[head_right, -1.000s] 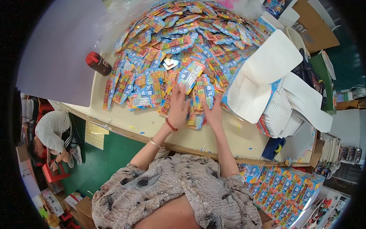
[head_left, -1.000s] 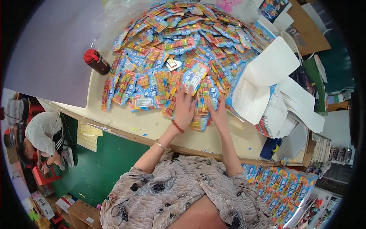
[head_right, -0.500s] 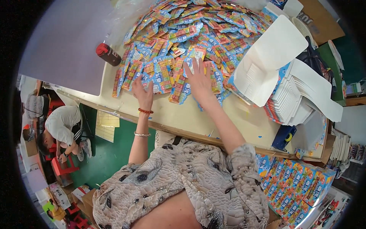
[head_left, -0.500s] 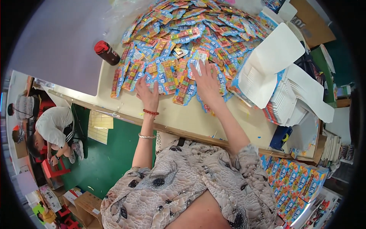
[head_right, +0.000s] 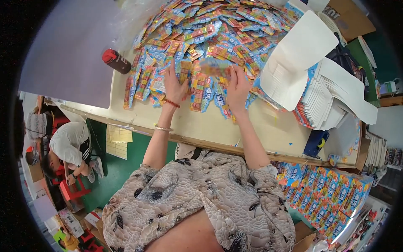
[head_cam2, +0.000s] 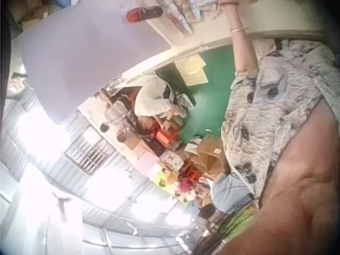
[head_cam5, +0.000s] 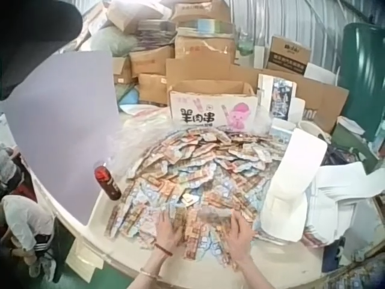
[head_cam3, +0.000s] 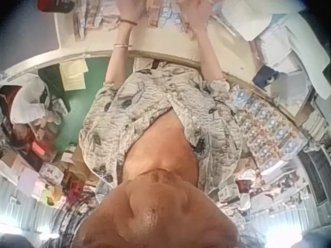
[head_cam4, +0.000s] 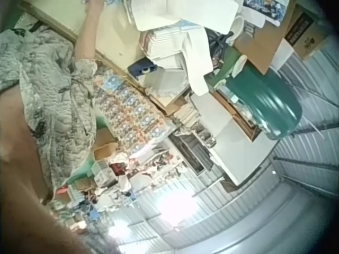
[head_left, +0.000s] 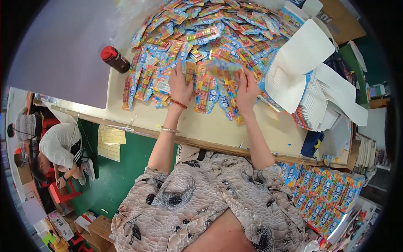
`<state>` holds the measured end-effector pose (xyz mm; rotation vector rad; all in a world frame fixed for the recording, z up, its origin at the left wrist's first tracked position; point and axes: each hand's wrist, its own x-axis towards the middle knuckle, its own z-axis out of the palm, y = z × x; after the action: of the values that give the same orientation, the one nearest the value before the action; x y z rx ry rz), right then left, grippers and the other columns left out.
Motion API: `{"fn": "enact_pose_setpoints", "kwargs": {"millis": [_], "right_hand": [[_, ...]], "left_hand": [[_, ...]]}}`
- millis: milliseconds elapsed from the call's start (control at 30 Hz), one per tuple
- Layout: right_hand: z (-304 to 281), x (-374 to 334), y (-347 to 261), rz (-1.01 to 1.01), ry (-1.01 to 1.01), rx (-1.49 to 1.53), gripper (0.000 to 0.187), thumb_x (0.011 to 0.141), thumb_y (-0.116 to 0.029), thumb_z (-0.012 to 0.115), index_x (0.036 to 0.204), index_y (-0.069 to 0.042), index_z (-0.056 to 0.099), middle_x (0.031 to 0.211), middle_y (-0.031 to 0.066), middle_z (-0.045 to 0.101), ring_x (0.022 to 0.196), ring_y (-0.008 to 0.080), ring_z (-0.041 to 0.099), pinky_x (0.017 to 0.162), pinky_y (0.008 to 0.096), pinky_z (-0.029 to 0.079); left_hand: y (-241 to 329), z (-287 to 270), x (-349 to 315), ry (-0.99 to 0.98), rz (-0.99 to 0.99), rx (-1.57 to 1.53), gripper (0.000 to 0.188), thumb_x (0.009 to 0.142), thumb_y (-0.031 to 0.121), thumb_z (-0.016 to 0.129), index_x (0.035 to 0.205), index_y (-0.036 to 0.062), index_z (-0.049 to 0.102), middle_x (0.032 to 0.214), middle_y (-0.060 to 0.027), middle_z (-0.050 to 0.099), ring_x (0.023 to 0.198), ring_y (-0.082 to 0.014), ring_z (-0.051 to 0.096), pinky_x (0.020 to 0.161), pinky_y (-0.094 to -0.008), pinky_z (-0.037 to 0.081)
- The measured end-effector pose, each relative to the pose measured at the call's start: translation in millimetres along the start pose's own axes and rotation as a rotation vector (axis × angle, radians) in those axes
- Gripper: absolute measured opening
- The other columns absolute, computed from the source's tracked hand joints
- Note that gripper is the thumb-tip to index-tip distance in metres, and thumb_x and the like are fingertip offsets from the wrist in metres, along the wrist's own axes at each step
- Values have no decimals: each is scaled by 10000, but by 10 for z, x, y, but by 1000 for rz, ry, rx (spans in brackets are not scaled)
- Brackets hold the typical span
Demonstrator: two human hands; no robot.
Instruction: Gathering individual snack packets from a pile and stacking them neatly inside cardboard display boxes.
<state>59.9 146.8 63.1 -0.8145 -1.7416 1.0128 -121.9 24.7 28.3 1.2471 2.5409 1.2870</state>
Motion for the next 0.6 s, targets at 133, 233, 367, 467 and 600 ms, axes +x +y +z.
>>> {"fn": "enact_pose_setpoints", "kwargs": {"millis": [133, 233, 367, 467, 600], "right_hand": [[-88, -160, 259, 340, -67, 455, 184, 985, -143, 491, 1081, -33, 603, 916, 4, 630, 804, 84, 619, 664, 261, 551], [-84, -377, 267, 518, -407, 369, 186, 979, -172, 507, 989, -20, 613, 886, 8, 626, 762, 66, 595, 606, 266, 567], [93, -820, 116, 606, -439, 363, 207, 984, -193, 504, 994, -15, 609, 851, 9, 624, 768, 55, 593, 622, 249, 551], [187, -947, 251, 658, -349, 304, 222, 982, -199, 497, 995, -6, 605, 834, 54, 642, 740, 155, 634, 660, 333, 549], [213, -861, 59, 193, -390, -176, 277, 945, -244, 545, 1043, 14, 566, 982, 172, 591, 862, 339, 621, 724, 441, 515]], "left_hand": [[-122, -148, -44, 16, 109, -182, 977, 710, 128, 773, 1490, 68, 186, 1288, -238, 473, 1188, -352, 480, 983, -416, 400], [-358, -254, -234, -1, 7, -239, 926, 723, 178, 798, 1465, 35, 263, 1011, -171, 649, 892, -249, 635, 786, -365, 513], [-191, -365, -577, -391, -439, -667, 690, 719, 175, 816, 1316, 29, 504, 904, -70, 669, 729, -81, 597, 609, -269, 513], [310, -587, -847, -694, -498, -615, 694, 764, 65, 772, 1360, 29, 418, 947, -74, 624, 710, -60, 555, 559, -247, 480], [348, -578, -1119, -570, -423, -419, 688, 758, 55, 764, 1355, 69, 421, 990, -116, 636, 742, -126, 605, 624, -290, 503]]}}
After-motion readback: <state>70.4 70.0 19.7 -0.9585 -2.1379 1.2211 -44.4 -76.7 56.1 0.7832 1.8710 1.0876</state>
